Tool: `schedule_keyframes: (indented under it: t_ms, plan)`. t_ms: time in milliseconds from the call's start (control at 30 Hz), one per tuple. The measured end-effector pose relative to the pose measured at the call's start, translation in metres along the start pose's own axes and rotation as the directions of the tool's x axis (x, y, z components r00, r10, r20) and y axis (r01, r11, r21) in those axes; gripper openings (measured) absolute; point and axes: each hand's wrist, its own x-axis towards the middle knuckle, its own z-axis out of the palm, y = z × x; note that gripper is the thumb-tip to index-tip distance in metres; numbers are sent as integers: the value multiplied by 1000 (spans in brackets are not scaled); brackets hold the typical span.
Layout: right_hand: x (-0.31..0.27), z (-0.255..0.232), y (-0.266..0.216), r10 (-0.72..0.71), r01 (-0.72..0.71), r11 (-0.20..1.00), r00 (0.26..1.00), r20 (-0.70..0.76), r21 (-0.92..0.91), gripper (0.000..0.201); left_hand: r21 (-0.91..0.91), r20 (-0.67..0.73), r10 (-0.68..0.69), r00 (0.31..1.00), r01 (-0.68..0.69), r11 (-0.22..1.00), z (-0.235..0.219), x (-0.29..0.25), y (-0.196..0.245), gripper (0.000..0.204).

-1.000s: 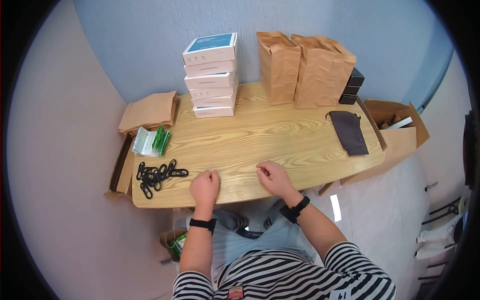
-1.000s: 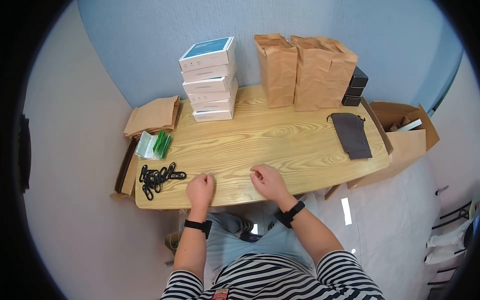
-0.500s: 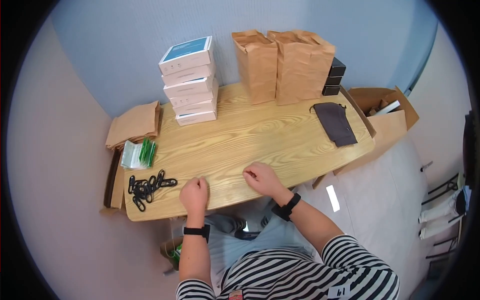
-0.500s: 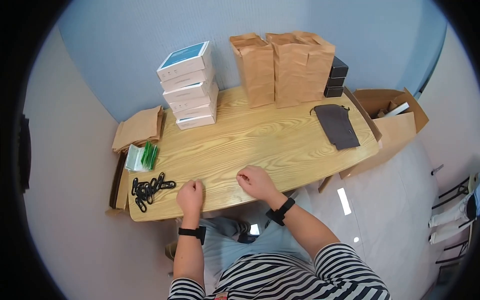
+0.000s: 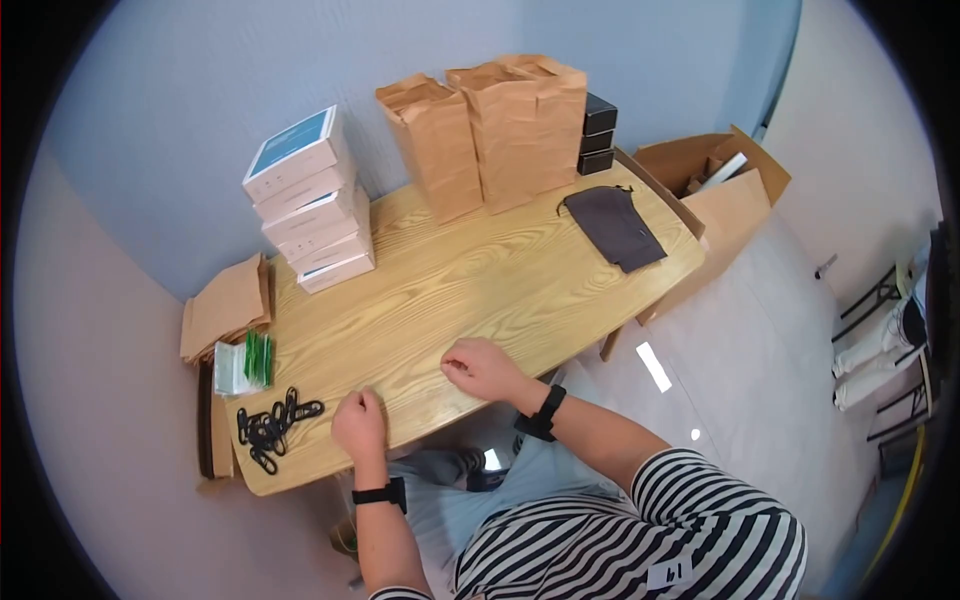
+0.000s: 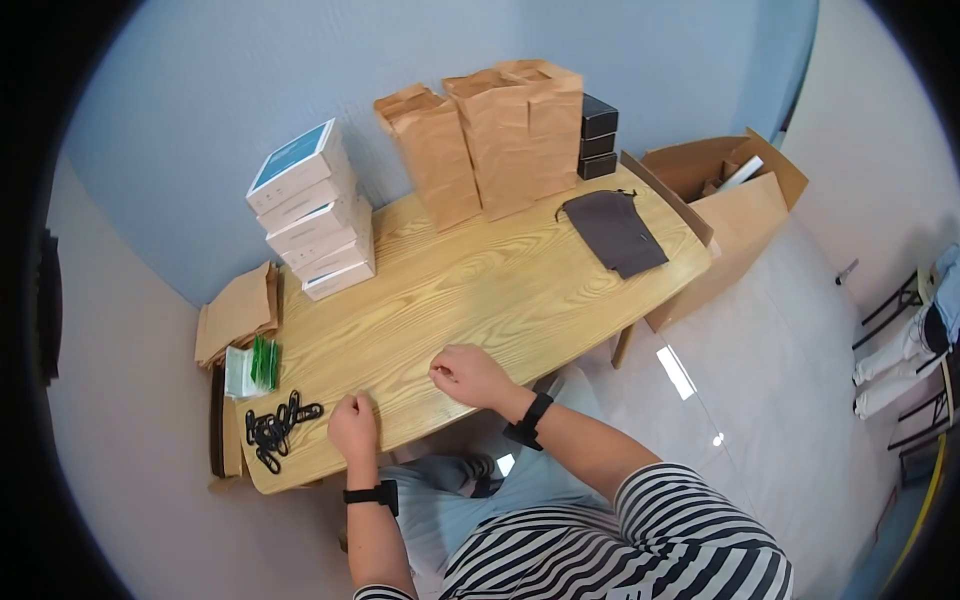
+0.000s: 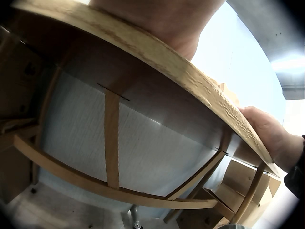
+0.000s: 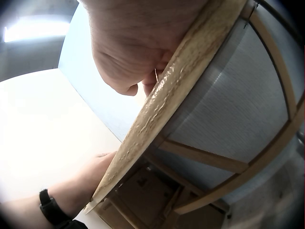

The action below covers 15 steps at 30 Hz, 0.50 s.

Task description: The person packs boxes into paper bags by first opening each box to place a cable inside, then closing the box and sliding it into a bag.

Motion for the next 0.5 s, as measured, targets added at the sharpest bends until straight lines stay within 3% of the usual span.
schedule_keyframes:
  t_ms: [500]
  plan:
    - [-3,1,6,-42,42,999,999,-27,-2,18,31,7,5,1000,-6,999,4,0,-2,44]
